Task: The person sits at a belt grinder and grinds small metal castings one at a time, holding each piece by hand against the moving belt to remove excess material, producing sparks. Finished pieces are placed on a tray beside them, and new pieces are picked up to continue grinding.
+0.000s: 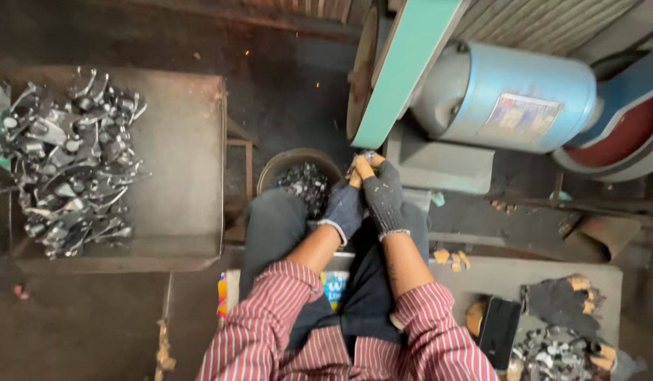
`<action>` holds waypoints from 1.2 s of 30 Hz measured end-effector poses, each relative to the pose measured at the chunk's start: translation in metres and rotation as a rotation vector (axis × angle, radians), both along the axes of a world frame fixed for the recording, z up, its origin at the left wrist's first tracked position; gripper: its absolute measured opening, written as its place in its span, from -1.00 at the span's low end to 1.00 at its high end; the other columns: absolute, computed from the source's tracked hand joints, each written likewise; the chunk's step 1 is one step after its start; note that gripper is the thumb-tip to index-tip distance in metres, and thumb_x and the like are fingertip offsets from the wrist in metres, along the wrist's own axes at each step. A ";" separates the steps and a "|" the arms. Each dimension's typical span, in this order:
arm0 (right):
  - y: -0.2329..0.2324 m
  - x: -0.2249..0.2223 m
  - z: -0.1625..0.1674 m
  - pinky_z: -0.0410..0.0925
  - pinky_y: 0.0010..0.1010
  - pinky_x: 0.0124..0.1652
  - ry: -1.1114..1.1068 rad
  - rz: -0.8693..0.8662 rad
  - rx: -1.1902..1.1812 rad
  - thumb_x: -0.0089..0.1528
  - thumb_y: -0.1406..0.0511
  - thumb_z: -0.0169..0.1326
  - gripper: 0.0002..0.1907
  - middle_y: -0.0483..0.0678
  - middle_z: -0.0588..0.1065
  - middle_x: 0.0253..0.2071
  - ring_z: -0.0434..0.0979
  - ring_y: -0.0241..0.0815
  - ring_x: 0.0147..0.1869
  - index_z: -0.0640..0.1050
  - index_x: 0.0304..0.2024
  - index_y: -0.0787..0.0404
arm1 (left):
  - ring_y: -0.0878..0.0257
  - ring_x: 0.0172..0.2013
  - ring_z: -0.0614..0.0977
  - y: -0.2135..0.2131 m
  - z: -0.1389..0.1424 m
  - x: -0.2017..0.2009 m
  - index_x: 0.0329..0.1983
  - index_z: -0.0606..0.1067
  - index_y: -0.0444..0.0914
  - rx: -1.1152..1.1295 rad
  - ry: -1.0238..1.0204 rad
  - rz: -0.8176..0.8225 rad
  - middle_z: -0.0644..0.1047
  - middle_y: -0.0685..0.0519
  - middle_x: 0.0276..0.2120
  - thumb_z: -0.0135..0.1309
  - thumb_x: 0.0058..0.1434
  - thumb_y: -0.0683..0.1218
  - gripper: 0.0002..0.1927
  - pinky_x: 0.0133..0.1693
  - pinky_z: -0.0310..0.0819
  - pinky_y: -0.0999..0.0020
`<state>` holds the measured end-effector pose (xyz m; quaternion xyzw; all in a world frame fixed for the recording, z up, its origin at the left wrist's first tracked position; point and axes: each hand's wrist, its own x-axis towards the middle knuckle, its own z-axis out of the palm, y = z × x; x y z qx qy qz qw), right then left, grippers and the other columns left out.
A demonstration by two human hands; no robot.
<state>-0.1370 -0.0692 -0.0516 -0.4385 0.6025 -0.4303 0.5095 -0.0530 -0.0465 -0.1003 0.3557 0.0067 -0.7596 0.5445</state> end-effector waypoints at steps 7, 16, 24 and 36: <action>-0.021 0.000 -0.030 0.48 -0.46 -0.19 -0.295 -0.066 0.109 0.30 0.24 0.17 -0.73 -0.04 0.61 -0.23 0.59 -0.31 -0.21 0.58 -0.12 0.35 | 0.25 -0.17 0.61 -0.030 0.001 0.032 -0.03 0.56 -0.34 -0.515 -0.827 0.038 0.63 -0.01 -0.19 0.05 0.38 -0.16 -0.81 -0.11 0.50 0.35; -0.020 -0.011 -0.027 0.47 -0.45 -0.12 -0.373 -0.104 0.116 0.33 0.24 0.13 -0.72 -0.05 0.61 -0.17 0.58 -0.30 -0.15 0.59 -0.06 0.36 | 0.10 -0.34 0.65 -0.041 -0.002 0.018 -0.18 0.57 -0.33 -0.556 -1.203 0.054 0.62 -0.12 -0.35 0.07 0.34 -0.08 -0.80 -0.24 0.51 0.25; -0.012 -0.025 -0.027 0.48 -0.46 -0.13 -0.433 -0.217 0.156 0.31 0.21 0.13 -0.68 -0.09 0.60 -0.18 0.59 -0.30 -0.16 0.55 -0.01 0.34 | -0.03 -0.31 0.69 -0.042 -0.003 0.008 -0.18 0.59 -0.28 -0.500 -1.142 -0.071 0.64 -0.13 -0.33 0.04 0.34 0.00 -0.74 -0.23 0.54 0.17; 0.021 -0.027 0.001 0.50 -0.50 -0.10 -0.597 -0.395 0.375 0.26 0.16 0.05 -0.60 -0.10 0.64 -0.12 0.66 -0.30 -0.11 0.54 0.08 0.22 | -0.12 -0.14 0.63 -0.058 0.031 0.045 -0.18 0.58 -0.25 -0.908 -1.242 -0.552 0.62 -0.17 -0.22 -0.03 0.35 0.06 -0.69 -0.11 0.48 0.03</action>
